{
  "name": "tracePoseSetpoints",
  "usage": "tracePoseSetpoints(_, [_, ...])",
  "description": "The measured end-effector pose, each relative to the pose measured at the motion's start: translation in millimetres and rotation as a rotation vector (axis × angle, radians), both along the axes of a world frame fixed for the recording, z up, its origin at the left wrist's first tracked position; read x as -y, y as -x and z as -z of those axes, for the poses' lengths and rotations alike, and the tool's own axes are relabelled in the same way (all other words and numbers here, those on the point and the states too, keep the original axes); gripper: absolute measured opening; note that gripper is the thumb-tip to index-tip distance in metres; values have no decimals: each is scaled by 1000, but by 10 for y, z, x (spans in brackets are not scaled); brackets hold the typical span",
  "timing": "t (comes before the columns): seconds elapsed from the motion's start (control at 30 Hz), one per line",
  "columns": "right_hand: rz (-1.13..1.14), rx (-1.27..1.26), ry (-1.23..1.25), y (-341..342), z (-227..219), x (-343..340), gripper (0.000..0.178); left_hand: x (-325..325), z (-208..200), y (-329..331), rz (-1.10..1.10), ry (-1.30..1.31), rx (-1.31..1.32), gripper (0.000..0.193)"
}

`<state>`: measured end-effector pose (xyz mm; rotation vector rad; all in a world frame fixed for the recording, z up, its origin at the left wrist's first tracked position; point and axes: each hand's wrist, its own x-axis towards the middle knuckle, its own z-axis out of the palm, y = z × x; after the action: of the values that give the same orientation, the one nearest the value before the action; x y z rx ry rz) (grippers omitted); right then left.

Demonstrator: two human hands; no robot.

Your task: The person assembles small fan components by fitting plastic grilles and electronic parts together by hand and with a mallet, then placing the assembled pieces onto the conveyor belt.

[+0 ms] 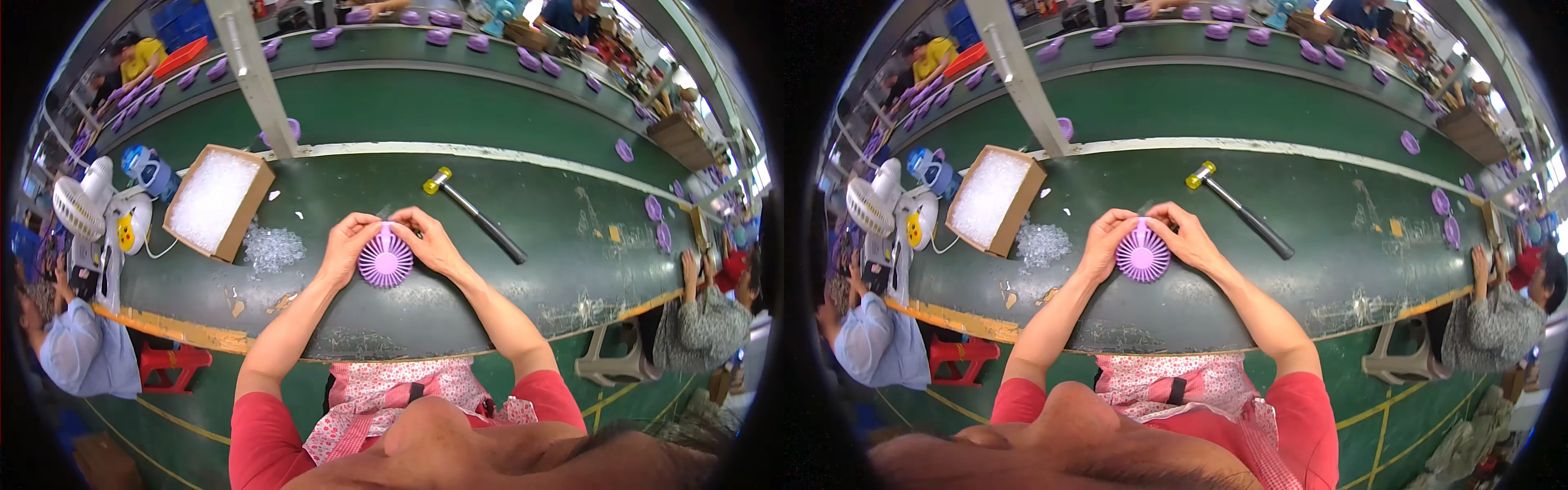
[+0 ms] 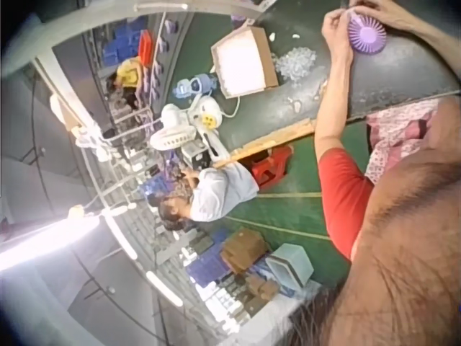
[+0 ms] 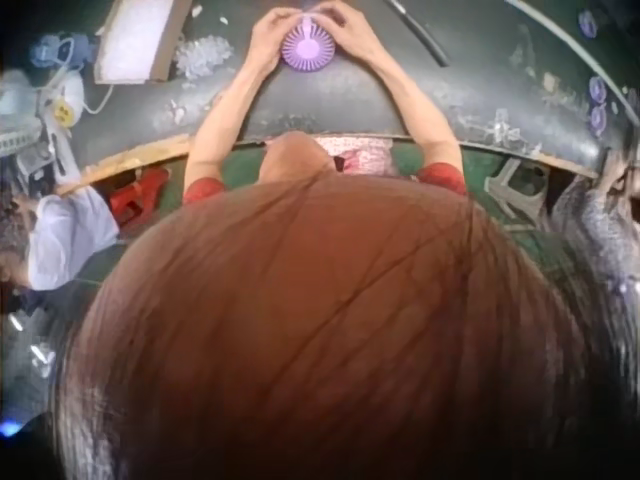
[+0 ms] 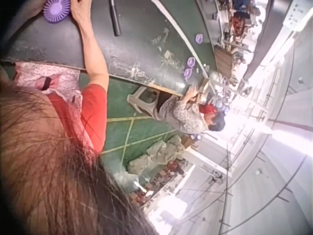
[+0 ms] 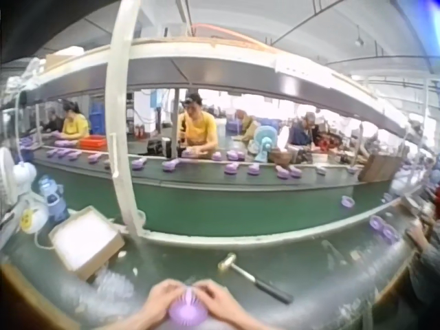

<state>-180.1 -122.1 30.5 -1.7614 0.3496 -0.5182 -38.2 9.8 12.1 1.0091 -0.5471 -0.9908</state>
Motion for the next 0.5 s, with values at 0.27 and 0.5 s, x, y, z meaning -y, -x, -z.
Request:
tracePoseSetpoints(0.27, [334,243,-14,-189,-157,428,16,152,203,41,-321,75,370,32])
tracePoseSetpoints(0.5, [758,306,799,-850,-246,1111,24,154,84,137,-248,-9,512,27])
